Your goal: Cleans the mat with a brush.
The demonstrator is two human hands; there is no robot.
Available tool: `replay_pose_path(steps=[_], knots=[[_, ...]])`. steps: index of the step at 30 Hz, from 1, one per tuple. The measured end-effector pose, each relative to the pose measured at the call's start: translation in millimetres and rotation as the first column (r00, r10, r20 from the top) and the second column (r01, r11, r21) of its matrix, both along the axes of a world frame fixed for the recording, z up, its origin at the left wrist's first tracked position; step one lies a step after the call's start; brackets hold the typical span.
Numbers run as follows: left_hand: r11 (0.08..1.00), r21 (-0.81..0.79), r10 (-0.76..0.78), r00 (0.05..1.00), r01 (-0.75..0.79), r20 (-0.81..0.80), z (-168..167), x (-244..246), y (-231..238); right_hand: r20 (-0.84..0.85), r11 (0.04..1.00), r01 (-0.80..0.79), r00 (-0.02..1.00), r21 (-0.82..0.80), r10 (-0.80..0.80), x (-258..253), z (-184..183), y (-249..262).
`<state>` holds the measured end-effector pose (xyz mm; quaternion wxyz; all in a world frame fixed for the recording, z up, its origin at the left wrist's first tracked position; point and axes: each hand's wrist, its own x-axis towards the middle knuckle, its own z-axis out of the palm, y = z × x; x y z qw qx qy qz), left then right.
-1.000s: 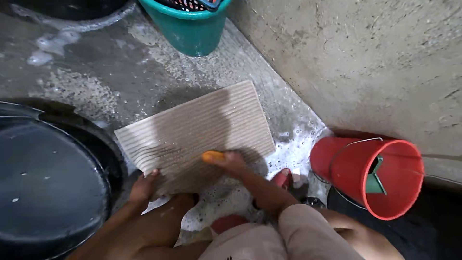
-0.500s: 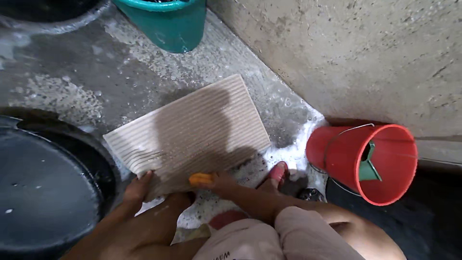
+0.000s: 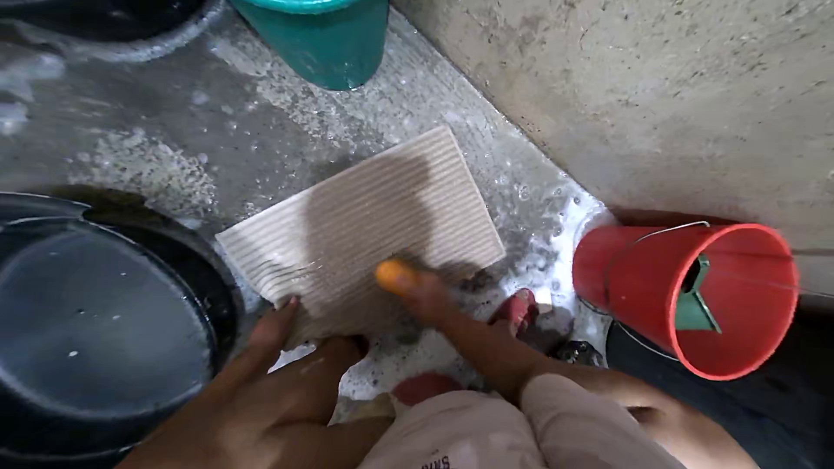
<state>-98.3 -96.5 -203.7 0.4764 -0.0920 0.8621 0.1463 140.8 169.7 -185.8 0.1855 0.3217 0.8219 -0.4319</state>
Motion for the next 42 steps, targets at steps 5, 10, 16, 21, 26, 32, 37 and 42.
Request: replay_pose_path(steps=[5,10,16,21,26,32,37,42], knots=[[0.999,-0.013,-0.032,0.999,0.032,0.032,1.6,-1.2,1.2,0.076,0.800,-0.588,0.809,0.117,0.583,-39.8,-19.2,29.6],[0.995,0.091,0.036,0.998,-0.041,0.059,-0.9,0.8,-11.3,0.364,0.873,0.086,0.886,0.480,-0.288,39.8,-20.9,199.7],[0.996,0.082,0.019,0.998,-0.024,0.061,-11.8,-1.5,-11.1,0.105,0.916,0.167,0.970,0.364,-0.218,-51.7,-15.8,105.5],[0.993,0.106,-0.049,0.998,0.044,0.049,-8.9,-4.9,-9.7,-0.060,0.760,-0.613,0.769,0.217,0.637,-142.9,-25.0,-30.0],[0.987,0.153,0.026,0.996,-0.038,0.084,-9.4,-4.8,-13.1,0.211,0.831,-0.407,0.912,0.380,0.351,-107.4,-25.2,106.1],[0.976,0.196,0.077,0.990,-0.099,0.117,-6.9,-4.7,-13.9,0.211,0.789,0.081,0.942,0.609,-0.260,-73.4,-35.1,199.5],[0.988,0.153,-0.012,0.994,-0.004,0.107,-16.2,-5.4,-17.1,0.003,0.877,-0.383,0.917,0.291,0.399,-173.4,-13.7,2.1],[0.982,0.177,0.045,0.993,-0.065,0.113,-13.2,-6.2,-16.4,0.010,0.700,-0.654,0.733,0.287,0.681,-206.5,-29.0,12.2]])
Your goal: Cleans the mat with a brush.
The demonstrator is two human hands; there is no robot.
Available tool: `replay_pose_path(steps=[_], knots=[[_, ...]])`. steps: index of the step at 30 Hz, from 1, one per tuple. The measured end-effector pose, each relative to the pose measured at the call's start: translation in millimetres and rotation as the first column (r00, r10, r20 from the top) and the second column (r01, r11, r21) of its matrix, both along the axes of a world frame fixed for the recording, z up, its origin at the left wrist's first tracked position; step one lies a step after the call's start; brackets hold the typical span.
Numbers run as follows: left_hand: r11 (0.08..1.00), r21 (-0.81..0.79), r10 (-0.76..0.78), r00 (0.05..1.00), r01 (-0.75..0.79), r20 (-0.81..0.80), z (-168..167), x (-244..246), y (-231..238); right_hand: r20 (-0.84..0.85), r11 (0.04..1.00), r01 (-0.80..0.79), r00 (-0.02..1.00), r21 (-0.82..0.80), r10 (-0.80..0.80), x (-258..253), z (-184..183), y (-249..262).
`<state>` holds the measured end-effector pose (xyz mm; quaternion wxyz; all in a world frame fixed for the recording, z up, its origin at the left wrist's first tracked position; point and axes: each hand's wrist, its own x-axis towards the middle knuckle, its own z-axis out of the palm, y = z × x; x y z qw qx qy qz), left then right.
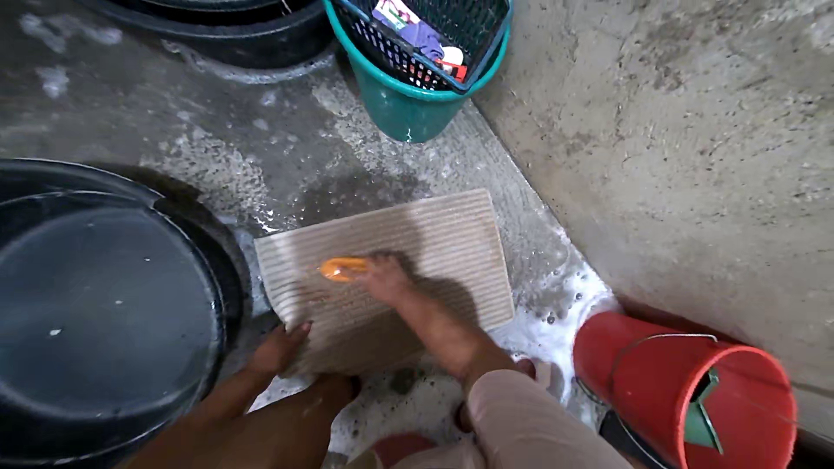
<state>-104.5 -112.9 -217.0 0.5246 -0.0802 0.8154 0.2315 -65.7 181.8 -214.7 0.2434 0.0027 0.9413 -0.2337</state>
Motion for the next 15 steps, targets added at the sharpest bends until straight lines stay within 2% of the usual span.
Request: replay_pose_path(steps=[1,3,6,8,9,10,12,14,15], knots=[[1.000,0.015,0.013,1.000,-0.013,0.002,-0.8,0.7,-1.1,-0.017,0.991,0.132,0.991,0.034,-0.132,7.7,0.3,35.7],[1.000,0.022,0.014,1.000,-0.014,0.005,-1.5,0.9,-3.2,0.032,0.895,0.418,0.903,0.157,-0.428,32.1,4.8,120.3],[1.000,-0.009,-0.008,1.000,0.008,0.021,-0.7,-0.6,-4.8,-0.006,0.621,0.692,0.670,0.367,-0.742,78.3,7.1,222.2],[1.000,0.005,0.001,0.999,-0.001,0.044,0.8,-3.9,-0.8,-0.062,0.484,0.756,0.564,0.441,-0.823,78.4,5.1,240.4],[0.999,0.028,0.019,0.998,-0.021,0.055,1.0,-3.6,-0.3,-0.096,0.464,0.766,0.556,0.446,-0.826,65.5,4.5,227.9],[0.998,0.047,0.039,0.997,-0.042,0.060,0.5,-1.8,-1.7,-0.139,0.483,0.772,0.577,0.413,-0.805,48.4,2.6,201.8],[0.996,0.056,0.066,0.997,-0.068,0.047,2.5,-1.3,-3.4,-0.191,0.655,0.717,0.696,0.240,-0.692,5.4,5.6,118.0],[0.994,0.032,0.103,0.994,-0.105,0.036,6.1,-1.1,-2.9,-0.138,0.872,0.487,0.868,0.051,-0.477,-29.6,18.0,17.5],[0.994,0.015,0.112,0.993,-0.112,0.029,6.8,0.0,-4.6,-0.077,0.945,0.327,0.942,-0.002,-0.326,-42.2,21.9,-28.6]])
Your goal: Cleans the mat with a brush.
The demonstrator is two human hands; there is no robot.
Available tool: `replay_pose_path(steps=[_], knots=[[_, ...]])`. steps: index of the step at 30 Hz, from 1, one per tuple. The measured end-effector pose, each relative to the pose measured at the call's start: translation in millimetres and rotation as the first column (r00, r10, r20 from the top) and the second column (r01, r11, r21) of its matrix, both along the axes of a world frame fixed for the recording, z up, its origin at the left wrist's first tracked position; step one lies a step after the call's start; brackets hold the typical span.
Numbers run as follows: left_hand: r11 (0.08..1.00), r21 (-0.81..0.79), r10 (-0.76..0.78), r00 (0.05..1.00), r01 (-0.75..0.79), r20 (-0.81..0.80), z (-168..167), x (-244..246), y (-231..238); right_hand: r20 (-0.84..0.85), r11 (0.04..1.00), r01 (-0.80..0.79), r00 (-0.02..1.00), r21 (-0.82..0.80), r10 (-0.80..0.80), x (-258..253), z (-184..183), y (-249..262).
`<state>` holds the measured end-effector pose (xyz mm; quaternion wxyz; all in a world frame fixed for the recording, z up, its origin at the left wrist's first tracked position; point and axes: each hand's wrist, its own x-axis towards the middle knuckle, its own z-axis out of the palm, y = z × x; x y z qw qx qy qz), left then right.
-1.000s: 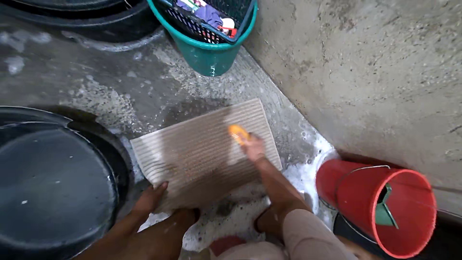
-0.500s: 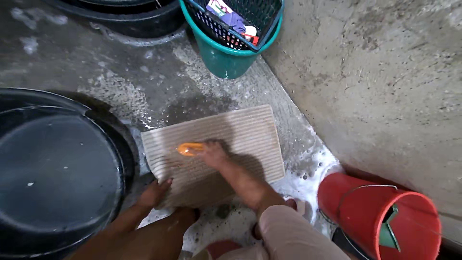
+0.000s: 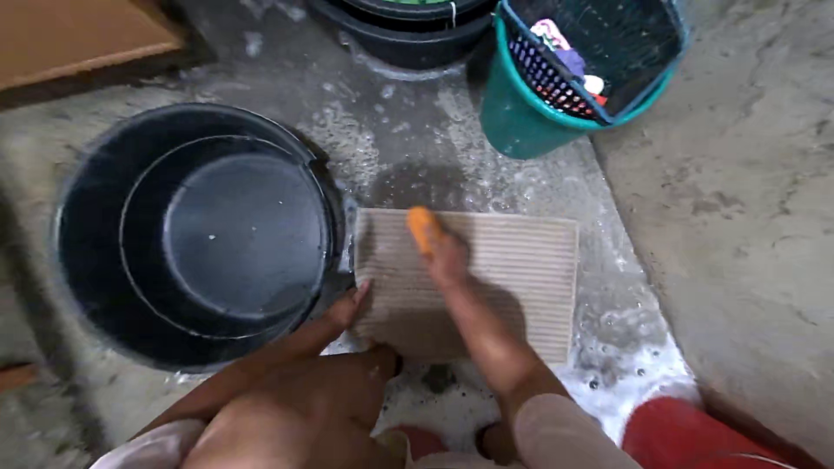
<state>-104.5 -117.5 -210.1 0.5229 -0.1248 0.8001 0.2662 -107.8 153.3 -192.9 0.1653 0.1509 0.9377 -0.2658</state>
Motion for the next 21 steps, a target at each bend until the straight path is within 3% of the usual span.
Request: replay_pose_path(steps=[3,6,8,10,13,15,16,18,20,21], knots=[[0.999,-0.022,0.023,0.999,-0.024,-0.033,-6.3,1.1,-6.0,0.084,0.926,-0.369,0.923,-0.084,0.376,-25.8,-8.8,-76.3],[0.999,-0.035,0.015,0.999,-0.017,-0.049,-8.5,-1.0,-13.5,0.128,0.918,-0.397,0.910,0.000,0.394,-26.9,-18.0,-32.9],[0.999,-0.042,-0.005,0.999,0.003,-0.051,-9.4,-0.4,-14.1,0.109,0.970,-0.217,0.973,0.109,0.205,-6.4,-26.0,44.7],[0.998,-0.057,-0.020,0.997,0.016,-0.072,-15.8,0.7,-16.8,0.125,0.971,0.099,0.984,0.216,-0.128,27.7,-17.9,137.8],[0.998,-0.061,0.008,0.996,-0.013,-0.088,-21.3,3.8,-18.8,0.183,0.788,0.482,0.796,0.382,-0.576,89.5,-13.0,262.7],[0.997,-0.082,0.004,0.996,-0.011,-0.089,-20.8,4.1,-16.6,0.145,0.657,0.607,0.675,0.447,-0.723,111.2,-23.4,299.8],[0.995,-0.098,-0.003,0.996,-0.005,-0.086,-19.6,4.0,-15.9,0.116,0.630,0.631,0.659,0.454,-0.743,109.2,-24.9,294.4],[0.992,-0.122,-0.021,0.997,0.012,-0.072,-19.6,1.1,-13.9,0.061,0.685,0.631,0.717,0.365,-0.694,79.1,-10.1,231.0],[0.987,-0.142,-0.084,0.994,0.073,-0.070,-21.3,0.7,-14.6,0.043,0.850,0.500,0.858,0.164,-0.512,54.5,1.2,126.0],[0.981,-0.151,-0.129,0.990,0.119,-0.061,-21.4,-1.0,-14.7,0.072,0.941,0.333,0.939,0.061,-0.337,49.4,-0.5,73.4]])
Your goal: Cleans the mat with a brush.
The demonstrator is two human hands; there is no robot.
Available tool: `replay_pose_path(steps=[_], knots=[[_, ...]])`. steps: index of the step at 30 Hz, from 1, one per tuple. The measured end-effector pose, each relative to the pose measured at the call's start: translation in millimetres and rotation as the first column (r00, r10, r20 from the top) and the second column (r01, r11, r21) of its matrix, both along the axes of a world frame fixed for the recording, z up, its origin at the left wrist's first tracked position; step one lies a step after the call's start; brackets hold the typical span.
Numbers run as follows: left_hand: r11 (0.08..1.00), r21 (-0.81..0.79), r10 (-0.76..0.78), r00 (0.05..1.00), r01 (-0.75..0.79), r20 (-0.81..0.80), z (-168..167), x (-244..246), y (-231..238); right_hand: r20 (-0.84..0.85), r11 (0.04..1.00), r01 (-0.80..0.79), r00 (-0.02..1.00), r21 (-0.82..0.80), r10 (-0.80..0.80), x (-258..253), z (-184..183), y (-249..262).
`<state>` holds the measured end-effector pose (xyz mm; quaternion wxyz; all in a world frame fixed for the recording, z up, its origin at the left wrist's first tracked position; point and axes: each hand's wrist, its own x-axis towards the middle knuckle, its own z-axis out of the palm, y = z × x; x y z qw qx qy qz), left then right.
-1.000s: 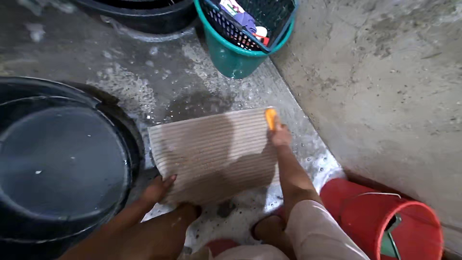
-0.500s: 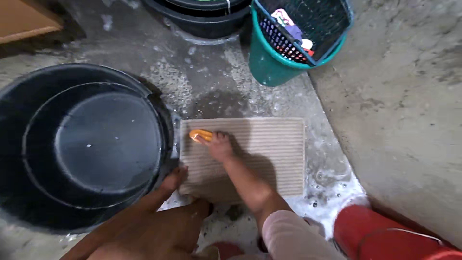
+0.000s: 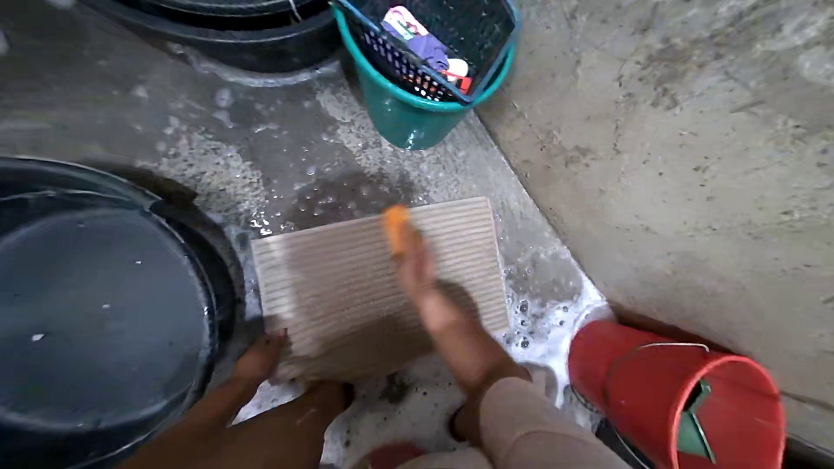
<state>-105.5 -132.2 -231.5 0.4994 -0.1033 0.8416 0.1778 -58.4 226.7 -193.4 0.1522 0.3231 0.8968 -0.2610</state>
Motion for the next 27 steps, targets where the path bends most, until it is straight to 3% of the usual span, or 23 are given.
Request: replay_pose_path(steps=[3,5,7,9,12,14,16,19,21,23,25,27], knots=[[0.997,-0.031,-0.068,0.998,0.068,0.000,1.1,-3.4,1.8,0.015,0.856,-0.492,0.866,-0.158,0.500,10.1,-21.9,-97.2],[0.994,-0.054,-0.099,0.995,0.098,-0.013,7.3,-4.6,4.5,0.010,0.804,-0.588,0.806,-0.090,0.591,29.7,-26.2,-78.8],[0.991,-0.067,-0.120,0.993,0.118,-0.019,10.1,-3.4,5.3,0.069,0.879,-0.477,0.877,0.001,0.476,60.3,-19.5,-9.1],[0.991,-0.064,-0.120,0.993,0.119,-0.017,10.7,-3.9,6.8,0.173,0.985,-0.151,0.976,0.087,0.134,100.6,-15.0,78.6],[0.993,-0.077,-0.091,0.996,0.089,-0.020,11.5,-2.6,6.9,0.279,0.936,0.247,0.908,0.249,-0.314,159.0,-19.8,171.8],[0.995,-0.071,-0.077,0.997,0.075,-0.025,10.6,-2.6,8.0,0.240,0.869,0.393,0.851,0.302,-0.468,160.5,-19.4,174.7],[0.994,-0.072,-0.087,0.996,0.085,-0.029,7.2,-1.6,7.1,0.152,0.897,0.379,0.896,0.228,-0.417,138.3,-16.6,118.6],[0.992,-0.073,-0.101,0.995,0.099,-0.027,1.8,-2.4,5.8,-0.028,0.998,-0.034,0.999,-0.057,0.033,112.9,-17.1,-26.6],[0.986,-0.082,-0.148,0.989,0.146,-0.024,0.2,-4.7,4.4,-0.069,0.905,-0.371,0.928,-0.207,0.365,107.4,-16.0,-85.1],[0.974,-0.107,-0.204,0.979,0.201,-0.021,2.4,-6.7,5.9,-0.021,0.820,-0.520,0.847,-0.238,0.531,112.5,-14.2,-79.7],[0.968,-0.114,-0.230,0.973,0.226,-0.021,4.8,-6.7,5.5,0.046,0.883,-0.440,0.891,-0.162,0.453,137.2,-12.5,-29.3],[0.966,-0.114,-0.238,0.970,0.232,-0.041,6.1,-5.8,6.0,0.137,0.993,-0.113,0.984,-0.029,0.116,175.0,-10.7,35.2]])
